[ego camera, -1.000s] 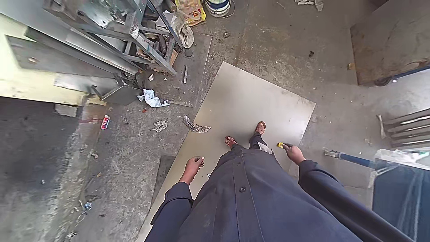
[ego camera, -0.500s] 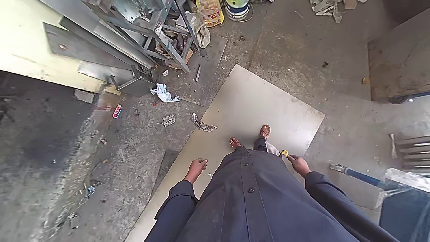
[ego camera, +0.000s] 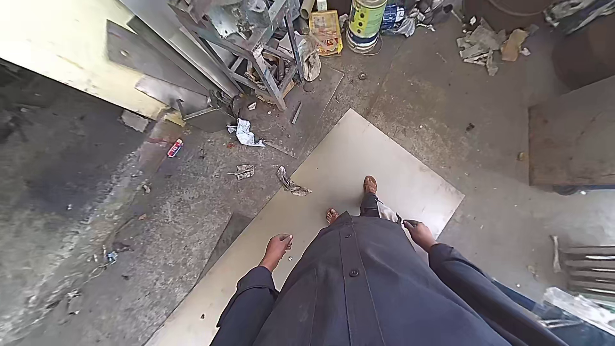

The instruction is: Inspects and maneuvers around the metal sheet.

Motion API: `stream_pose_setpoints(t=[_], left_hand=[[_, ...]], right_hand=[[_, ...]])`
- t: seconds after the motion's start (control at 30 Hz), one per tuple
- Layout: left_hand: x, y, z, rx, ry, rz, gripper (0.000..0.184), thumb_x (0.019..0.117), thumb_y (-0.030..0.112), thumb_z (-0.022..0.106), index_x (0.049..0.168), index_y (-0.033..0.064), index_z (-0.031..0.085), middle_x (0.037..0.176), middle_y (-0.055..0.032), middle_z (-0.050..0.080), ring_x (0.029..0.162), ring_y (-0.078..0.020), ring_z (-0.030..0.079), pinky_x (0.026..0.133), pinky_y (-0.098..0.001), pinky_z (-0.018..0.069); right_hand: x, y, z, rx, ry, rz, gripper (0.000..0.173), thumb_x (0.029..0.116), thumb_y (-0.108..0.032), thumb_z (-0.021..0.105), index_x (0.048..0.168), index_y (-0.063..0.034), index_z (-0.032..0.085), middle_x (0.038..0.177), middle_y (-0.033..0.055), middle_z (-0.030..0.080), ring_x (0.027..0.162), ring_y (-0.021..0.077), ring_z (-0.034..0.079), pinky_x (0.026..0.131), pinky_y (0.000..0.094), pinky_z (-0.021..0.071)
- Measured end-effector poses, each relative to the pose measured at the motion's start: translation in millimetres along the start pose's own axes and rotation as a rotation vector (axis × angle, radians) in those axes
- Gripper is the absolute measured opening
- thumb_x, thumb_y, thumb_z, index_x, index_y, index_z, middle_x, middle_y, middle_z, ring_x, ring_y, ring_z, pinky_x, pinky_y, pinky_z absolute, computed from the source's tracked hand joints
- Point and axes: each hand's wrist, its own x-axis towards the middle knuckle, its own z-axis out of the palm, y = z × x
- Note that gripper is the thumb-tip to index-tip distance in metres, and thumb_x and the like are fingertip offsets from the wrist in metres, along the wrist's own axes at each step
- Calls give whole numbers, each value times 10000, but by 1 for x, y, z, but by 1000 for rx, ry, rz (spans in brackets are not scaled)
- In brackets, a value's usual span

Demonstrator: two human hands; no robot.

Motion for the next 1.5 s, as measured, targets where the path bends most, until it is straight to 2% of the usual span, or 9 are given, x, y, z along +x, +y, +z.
stream_pose_setpoints(t=[0.23,0.4,0.57,0.7,0.87,0.97,1.07,1.27,1.5], left_hand=[[7,-1,20,-101,29,-137,349,1086,245,560,1280,-35,633,1142,-203,698,964,-246,688,892,-439,545],[9,33,41,-189,88,-166,340,1084,241,563,1265,-36,641,1114,-194,706,938,-237,689,862,-432,552],[21,80,87,-404,181,-255,360,1080,267,569,1289,-21,628,1116,-197,710,951,-249,695,833,-442,557],[13,147,156,-509,185,-290,354,1080,268,567,1276,-21,629,1094,-189,712,926,-241,698,822,-431,562],[-14,250,244,-451,88,-207,349,1078,268,566,1266,-11,656,1158,-193,716,1030,-273,717,930,-480,570],[-31,282,280,-413,63,-191,359,1071,303,575,1263,15,672,1169,-174,714,1049,-259,706,951,-474,558],[-45,294,301,-432,101,-197,360,1073,305,563,1256,16,675,1129,-166,723,1010,-247,710,936,-463,558],[-80,285,355,-610,252,-266,342,1077,276,562,1251,2,668,1108,-167,725,990,-244,710,897,-453,566],[-129,252,468,-758,374,-332,337,1076,259,573,1268,-5,659,1137,-181,719,1011,-249,712,928,-446,564]], right_hand=[[39,-33,-58,-60,14,-93,424,1101,-394,454,1337,-132,691,1310,150,699,1277,323,626,1114,561,429],[91,-52,-112,-164,21,-95,430,1104,-394,445,1345,-131,683,1318,167,692,1289,349,615,1113,583,424],[169,-87,-194,-282,-39,-133,442,1111,-392,425,1348,-118,678,1329,181,682,1302,364,603,1112,594,418],[240,-133,-276,-348,-86,-195,455,1107,-422,424,1371,-141,666,1347,163,677,1315,347,596,1114,586,417],[314,-181,-371,-369,-100,-240,453,1104,-435,427,1376,-157,659,1333,151,682,1278,338,612,1094,571,425],[345,-190,-408,-450,-113,-230,460,1109,-423,412,1380,-136,650,1347,171,668,1295,359,598,1098,579,418],[364,-192,-422,-448,-113,-227,469,1110,-413,422,1363,-93,653,1331,192,669,1283,375,600,1096,591,414],[355,-181,-406,-633,-278,-342,474,1107,-439,401,1385,-146,650,1357,174,663,1312,366,588,1106,609,410],[341,-135,-377,-797,-330,-498,495,1110,-450,371,1415,-154,626,1410,179,631,1365,368,550,1140,611,383]])
